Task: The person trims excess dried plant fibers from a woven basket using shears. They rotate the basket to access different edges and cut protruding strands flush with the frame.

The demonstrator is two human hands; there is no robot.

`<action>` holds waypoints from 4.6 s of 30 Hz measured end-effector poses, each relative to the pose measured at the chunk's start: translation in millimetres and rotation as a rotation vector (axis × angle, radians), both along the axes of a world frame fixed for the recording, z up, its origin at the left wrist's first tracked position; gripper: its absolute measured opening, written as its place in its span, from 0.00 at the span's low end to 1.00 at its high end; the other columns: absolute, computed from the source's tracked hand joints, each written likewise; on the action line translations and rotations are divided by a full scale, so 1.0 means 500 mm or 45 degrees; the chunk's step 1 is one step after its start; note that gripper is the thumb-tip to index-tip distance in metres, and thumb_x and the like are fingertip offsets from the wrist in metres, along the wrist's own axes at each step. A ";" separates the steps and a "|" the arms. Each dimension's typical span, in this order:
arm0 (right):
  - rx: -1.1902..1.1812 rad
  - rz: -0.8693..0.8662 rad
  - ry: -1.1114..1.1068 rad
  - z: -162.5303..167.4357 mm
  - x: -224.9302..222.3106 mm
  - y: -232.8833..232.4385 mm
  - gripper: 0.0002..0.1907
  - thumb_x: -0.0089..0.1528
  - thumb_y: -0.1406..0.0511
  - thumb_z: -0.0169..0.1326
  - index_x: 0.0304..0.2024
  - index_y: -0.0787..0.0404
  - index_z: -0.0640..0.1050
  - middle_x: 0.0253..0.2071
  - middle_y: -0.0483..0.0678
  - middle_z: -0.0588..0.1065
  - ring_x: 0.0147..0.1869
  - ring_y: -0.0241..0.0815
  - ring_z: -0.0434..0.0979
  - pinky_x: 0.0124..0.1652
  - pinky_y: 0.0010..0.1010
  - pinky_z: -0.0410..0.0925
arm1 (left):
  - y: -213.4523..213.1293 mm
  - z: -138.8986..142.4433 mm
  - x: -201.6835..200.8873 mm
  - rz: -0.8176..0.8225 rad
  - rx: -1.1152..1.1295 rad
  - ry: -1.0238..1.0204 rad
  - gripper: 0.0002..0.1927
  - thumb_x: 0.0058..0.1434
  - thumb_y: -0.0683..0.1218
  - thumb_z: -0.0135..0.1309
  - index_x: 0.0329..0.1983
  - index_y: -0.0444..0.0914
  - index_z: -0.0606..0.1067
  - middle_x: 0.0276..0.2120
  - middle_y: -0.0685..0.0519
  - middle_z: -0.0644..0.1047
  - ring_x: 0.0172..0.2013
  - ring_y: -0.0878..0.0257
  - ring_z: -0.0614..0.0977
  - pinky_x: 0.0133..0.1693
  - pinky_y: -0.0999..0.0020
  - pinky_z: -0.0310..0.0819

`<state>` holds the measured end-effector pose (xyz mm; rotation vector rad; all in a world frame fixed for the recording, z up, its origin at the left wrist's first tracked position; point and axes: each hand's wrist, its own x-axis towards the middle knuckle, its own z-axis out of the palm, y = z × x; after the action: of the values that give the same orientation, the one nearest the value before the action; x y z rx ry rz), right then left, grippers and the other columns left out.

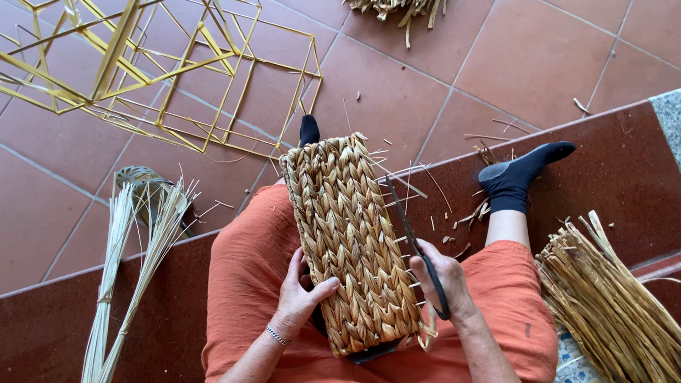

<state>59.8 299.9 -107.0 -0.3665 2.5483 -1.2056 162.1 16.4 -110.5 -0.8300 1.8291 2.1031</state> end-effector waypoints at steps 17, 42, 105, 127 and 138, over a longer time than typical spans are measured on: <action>0.049 0.038 -0.065 -0.015 -0.114 -0.044 0.45 0.62 0.33 0.33 0.63 0.57 0.72 0.29 0.54 0.78 0.36 0.49 0.83 0.38 0.40 0.72 | -0.002 -0.011 0.005 0.013 0.058 0.059 0.57 0.48 0.47 0.70 0.76 0.42 0.49 0.68 0.45 0.66 0.66 0.55 0.71 0.64 0.58 0.67; 0.157 0.000 0.033 0.011 -0.104 -0.079 0.38 0.64 0.37 0.34 0.52 0.56 0.77 0.14 0.48 0.72 0.22 0.46 0.80 0.26 0.40 0.71 | -0.004 0.004 0.009 0.006 0.111 0.002 0.59 0.47 0.49 0.69 0.77 0.44 0.47 0.69 0.45 0.65 0.66 0.54 0.71 0.63 0.56 0.70; 0.205 0.143 0.735 -0.014 -0.262 -0.077 0.30 0.67 0.44 0.54 0.57 0.61 0.76 0.24 0.46 0.74 0.24 0.40 0.75 0.27 0.30 0.66 | -0.021 0.000 0.006 -0.064 -0.032 -0.027 0.59 0.46 0.49 0.70 0.76 0.41 0.47 0.69 0.46 0.66 0.65 0.54 0.73 0.63 0.57 0.68; -0.859 -0.080 -1.046 0.098 0.109 0.133 0.57 0.55 0.32 0.47 0.67 0.74 0.67 0.25 0.41 0.66 0.22 0.26 0.62 0.19 0.19 0.57 | 0.060 0.023 -0.255 -0.586 -1.593 0.839 0.04 0.62 0.44 0.55 0.31 0.42 0.74 0.28 0.53 0.73 0.34 0.58 0.73 0.49 0.54 0.62; -0.902 0.037 -1.178 0.083 0.123 0.140 0.54 0.57 0.33 0.44 0.66 0.71 0.69 0.23 0.41 0.64 0.18 0.27 0.59 0.17 0.21 0.56 | -0.146 0.188 -0.234 -0.035 -2.052 0.908 0.10 0.53 0.42 0.60 0.37 0.34 0.76 0.35 0.44 0.78 0.40 0.53 0.80 0.40 0.62 0.74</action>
<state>121.4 369.6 -65.3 0.0360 1.3038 -1.7123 45.3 -56.6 -16.6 -0.1222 3.7524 0.4106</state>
